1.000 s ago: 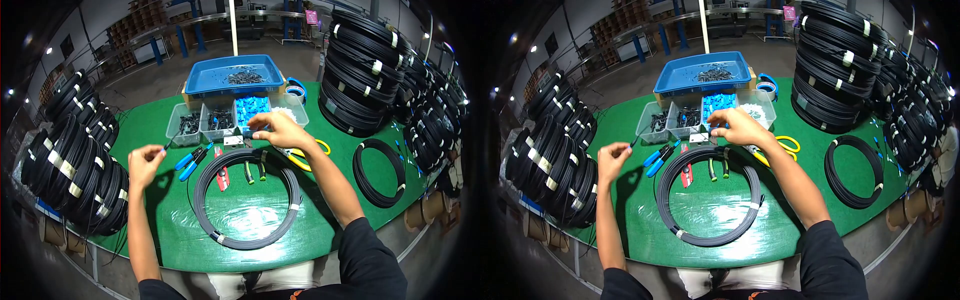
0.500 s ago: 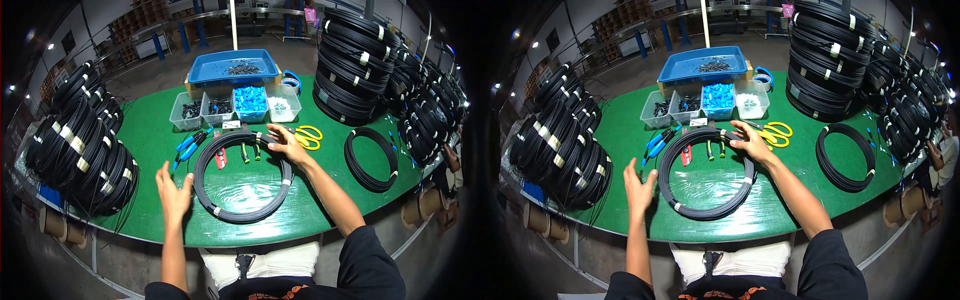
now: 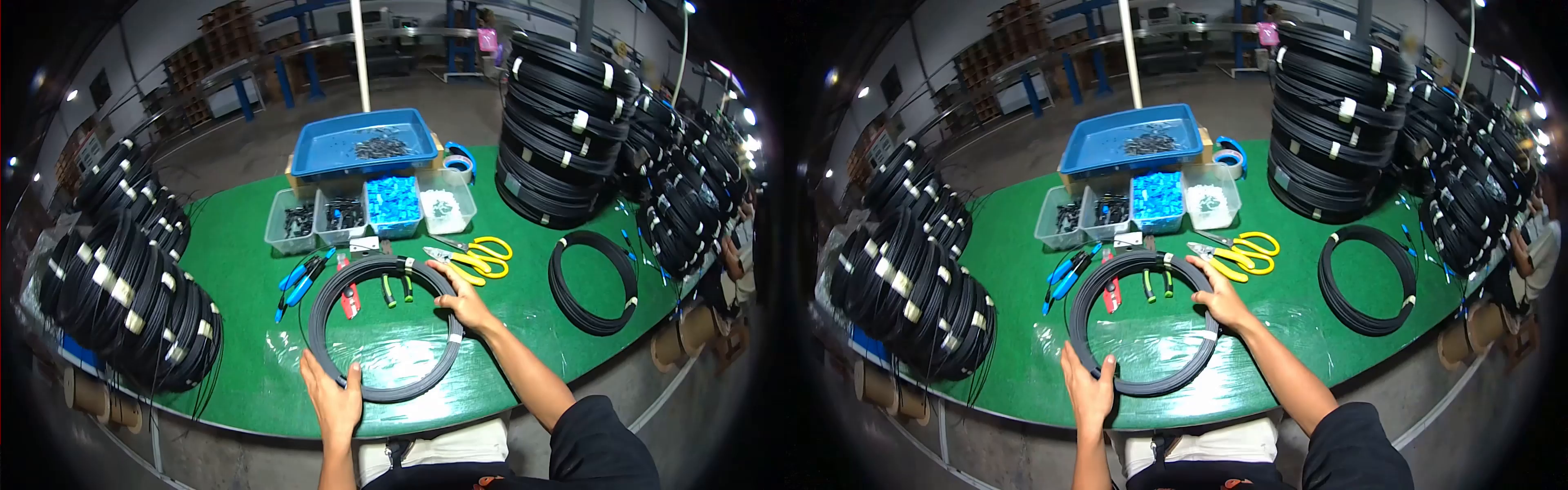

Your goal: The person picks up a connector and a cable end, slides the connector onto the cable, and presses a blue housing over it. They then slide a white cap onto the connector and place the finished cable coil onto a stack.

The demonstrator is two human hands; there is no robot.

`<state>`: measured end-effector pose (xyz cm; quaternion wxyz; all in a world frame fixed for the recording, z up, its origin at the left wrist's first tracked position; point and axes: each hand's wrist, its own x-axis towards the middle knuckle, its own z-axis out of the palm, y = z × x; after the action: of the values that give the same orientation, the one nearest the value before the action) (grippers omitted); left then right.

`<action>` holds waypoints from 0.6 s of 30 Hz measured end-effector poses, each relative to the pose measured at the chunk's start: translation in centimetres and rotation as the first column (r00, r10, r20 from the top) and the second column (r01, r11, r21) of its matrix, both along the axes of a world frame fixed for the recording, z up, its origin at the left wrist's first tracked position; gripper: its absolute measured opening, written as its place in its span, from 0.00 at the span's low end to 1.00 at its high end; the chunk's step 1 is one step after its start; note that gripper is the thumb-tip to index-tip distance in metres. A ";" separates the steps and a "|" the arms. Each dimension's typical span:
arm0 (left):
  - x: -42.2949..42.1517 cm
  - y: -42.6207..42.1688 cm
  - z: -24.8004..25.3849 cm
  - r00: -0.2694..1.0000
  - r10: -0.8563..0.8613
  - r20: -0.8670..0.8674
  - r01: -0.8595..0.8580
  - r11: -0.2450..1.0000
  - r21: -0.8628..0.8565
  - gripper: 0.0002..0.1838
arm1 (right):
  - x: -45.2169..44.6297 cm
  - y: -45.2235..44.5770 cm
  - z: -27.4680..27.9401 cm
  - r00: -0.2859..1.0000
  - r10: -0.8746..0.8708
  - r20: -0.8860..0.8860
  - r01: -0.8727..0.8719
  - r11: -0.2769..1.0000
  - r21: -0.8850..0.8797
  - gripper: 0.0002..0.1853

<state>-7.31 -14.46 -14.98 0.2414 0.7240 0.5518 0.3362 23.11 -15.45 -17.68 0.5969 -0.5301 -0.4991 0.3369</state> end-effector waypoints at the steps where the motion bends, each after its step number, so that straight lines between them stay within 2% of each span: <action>1: 0.2 -0.9 1.1 1.000 0.005 -0.009 -0.006 0.999 -0.045 0.52 | -0.4 -0.3 0.4 1.000 -0.003 0.016 0.003 1.000 0.000 0.42; 3: 0.7 -1.8 1.6 1.000 0.012 -0.020 -0.013 0.997 -0.073 0.52 | -0.3 -0.3 1.0 0.999 0.031 0.025 -0.030 0.999 -0.033 0.40; 5: 0.9 -1.7 1.2 0.998 0.038 0.056 -0.031 0.992 -0.126 0.49 | 0.4 0.7 0.9 0.990 0.121 -0.071 -0.121 0.993 0.006 0.40; 6: 1.0 -1.8 0.7 0.999 0.010 0.047 -0.003 0.991 -0.137 0.49 | 0.6 1.6 0.5 0.983 0.116 -0.139 -0.121 0.992 -0.034 0.40; 8: 1.5 -1.4 -0.6 0.983 0.073 0.171 -0.055 0.993 -0.108 0.50 | 0.3 2.9 0.8 0.966 0.122 -0.226 -0.123 0.992 0.011 0.41; 9: 1.6 -1.4 -0.7 0.987 0.036 0.158 -0.017 0.993 -0.120 0.50 | 0.3 3.2 0.7 0.953 0.128 -0.274 -0.124 0.992 0.032 0.42; 11: 2.4 -1.2 -0.5 0.929 0.121 0.350 -0.080 0.988 -0.130 0.51 | 0.3 3.1 1.5 0.976 0.143 -0.162 -0.140 0.990 0.030 0.46; 12: 2.5 -1.2 -0.4 0.907 0.130 0.400 -0.075 0.986 -0.150 0.51 | 0.1 3.0 1.7 0.976 0.130 -0.174 -0.135 0.991 -0.017 0.48; 13: 2.5 -1.0 -0.8 0.915 0.099 0.392 -0.040 0.987 -0.155 0.51 | -0.2 2.8 2.6 0.985 0.091 -0.149 -0.105 0.990 -0.095 0.45; 15: 1.8 -0.7 -0.6 0.875 0.135 0.465 -0.031 0.974 -0.225 0.51 | -0.8 2.0 3.1 0.994 0.038 -0.100 -0.048 0.994 -0.100 0.44; 16: 2.3 -0.8 1.3 0.801 0.187 0.569 -0.018 0.957 -0.290 0.51 | -1.4 1.2 3.6 0.982 0.001 -0.191 -0.023 0.993 -0.116 0.44; 18: 1.0 -0.4 2.9 0.823 0.161 0.545 0.029 0.946 -0.323 0.51 | -2.3 -1.0 4.9 0.959 -0.084 -0.270 0.040 0.985 -0.166 0.42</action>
<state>-6.35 -14.84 -12.11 0.4949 0.5240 0.5274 0.4499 20.79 -16.43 -12.77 0.6269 -0.5391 -0.3657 0.4274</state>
